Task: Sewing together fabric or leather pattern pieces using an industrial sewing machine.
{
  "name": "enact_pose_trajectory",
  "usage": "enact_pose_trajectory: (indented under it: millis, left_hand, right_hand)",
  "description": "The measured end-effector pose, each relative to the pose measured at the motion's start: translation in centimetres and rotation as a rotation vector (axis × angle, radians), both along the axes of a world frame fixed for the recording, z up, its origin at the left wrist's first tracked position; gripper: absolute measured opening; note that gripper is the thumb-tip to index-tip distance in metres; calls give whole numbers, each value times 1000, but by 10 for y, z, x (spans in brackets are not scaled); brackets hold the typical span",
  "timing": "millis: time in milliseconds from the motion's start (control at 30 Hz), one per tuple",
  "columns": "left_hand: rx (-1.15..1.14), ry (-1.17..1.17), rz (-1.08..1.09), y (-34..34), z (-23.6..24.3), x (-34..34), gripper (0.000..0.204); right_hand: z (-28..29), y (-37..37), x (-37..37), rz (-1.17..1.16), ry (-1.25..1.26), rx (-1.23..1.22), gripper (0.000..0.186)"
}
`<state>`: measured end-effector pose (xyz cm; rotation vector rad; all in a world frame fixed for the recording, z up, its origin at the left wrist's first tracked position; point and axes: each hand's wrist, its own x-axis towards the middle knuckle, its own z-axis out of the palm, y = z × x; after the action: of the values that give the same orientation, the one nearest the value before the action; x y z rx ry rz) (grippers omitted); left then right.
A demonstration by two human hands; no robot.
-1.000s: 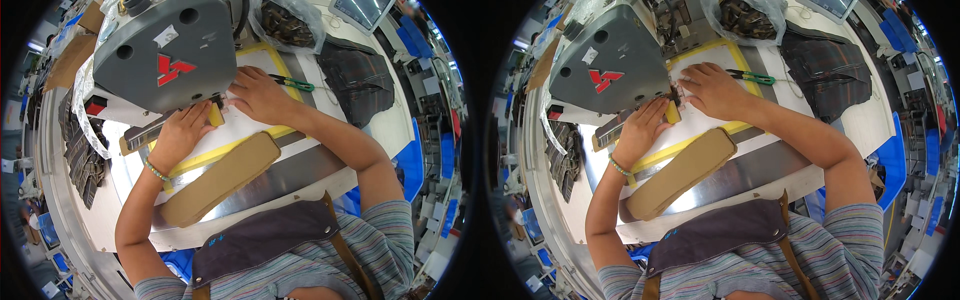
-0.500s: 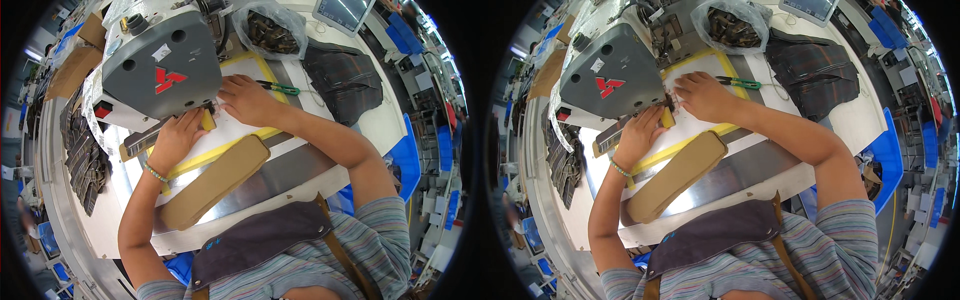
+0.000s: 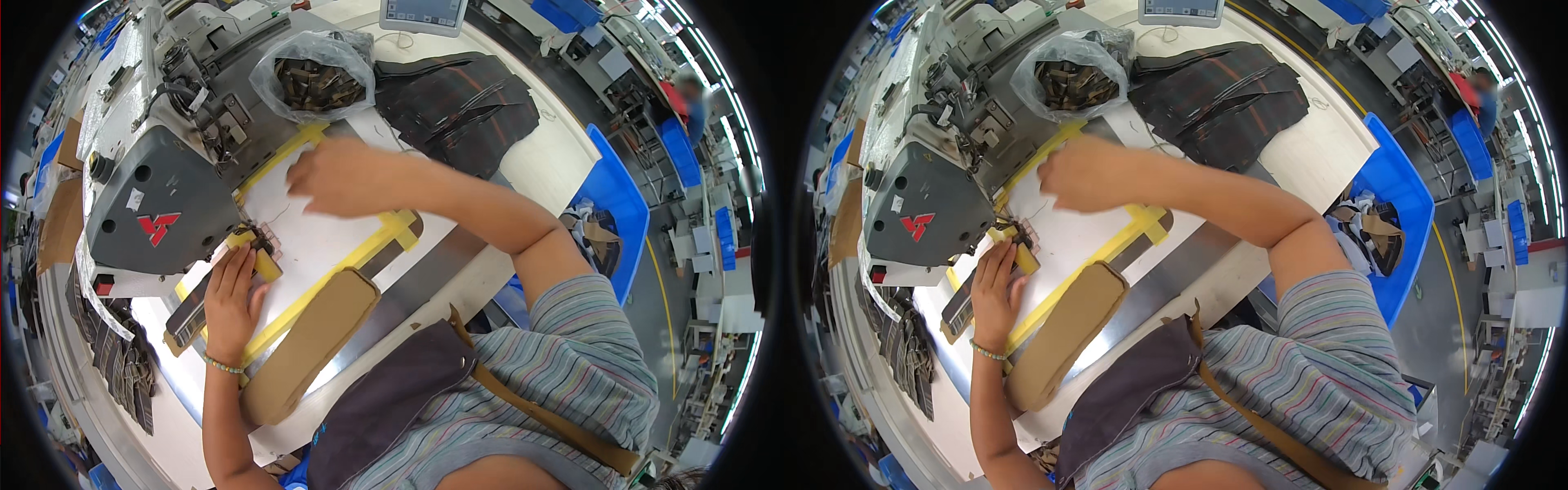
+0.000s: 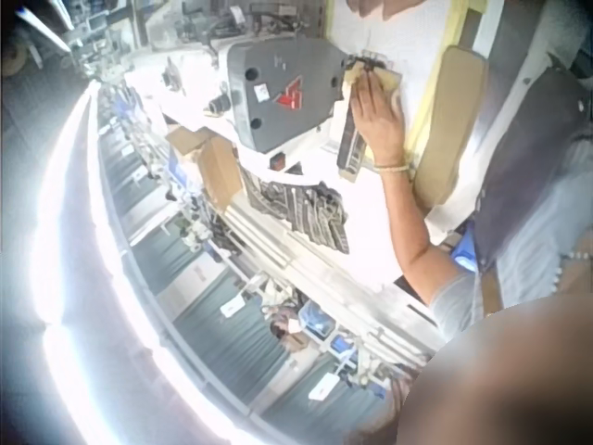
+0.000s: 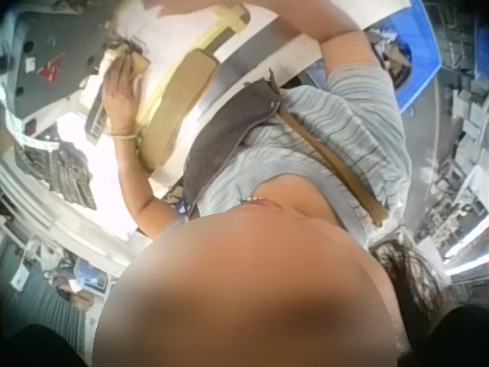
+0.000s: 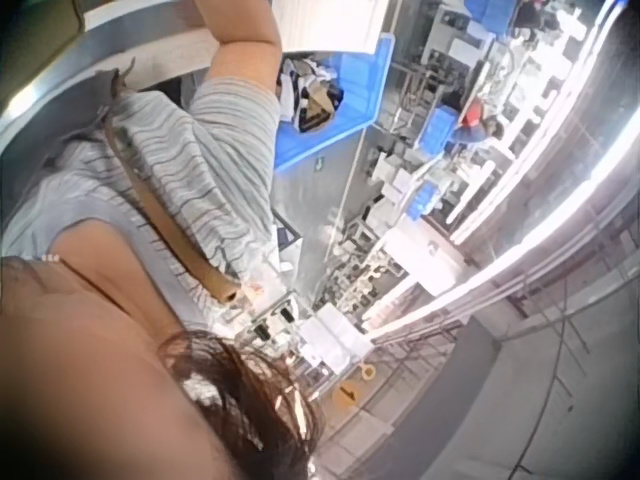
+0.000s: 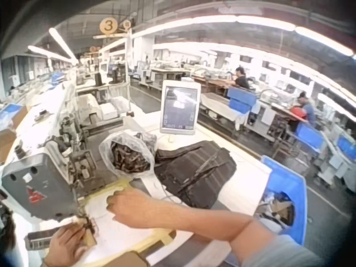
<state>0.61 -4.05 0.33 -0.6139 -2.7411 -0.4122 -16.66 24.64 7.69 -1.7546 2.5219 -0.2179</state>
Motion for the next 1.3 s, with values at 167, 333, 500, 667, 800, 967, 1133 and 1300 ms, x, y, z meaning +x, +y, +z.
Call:
enact_pose_trajectory:
  millis: [167,333,500,667,800,967,1133,1300]
  left_hand:
    - [34,-13,21,5,0,-2,53]
    - [64,-8,33,4,-1,-2,50]
    - [69,10,46,5,0,0,48]
    - [69,20,36,5,0,-2,48]
    - [73,27,36,4,1,-1,48]
    - [62,16,37,2,-3,-2,49]
    - [60,18,43,3,-2,-2,48]
    - [77,36,25,5,-4,-4,46]
  right_hand:
    - [45,115,-43,-372,269,-134,33]
    - [12,173,-70,-532,255,-15,40]
    - [-2,191,-90,-455,10,-289,43]
    - [-6,201,-108,-389,-24,-343,28]
    - [6,191,-141,-474,-259,-399,16]
    - [-38,150,-200,-349,420,-340,30]
    - [-50,112,-223,-810,197,186,31]
    - [-30,178,-246,-609,341,-319,33]
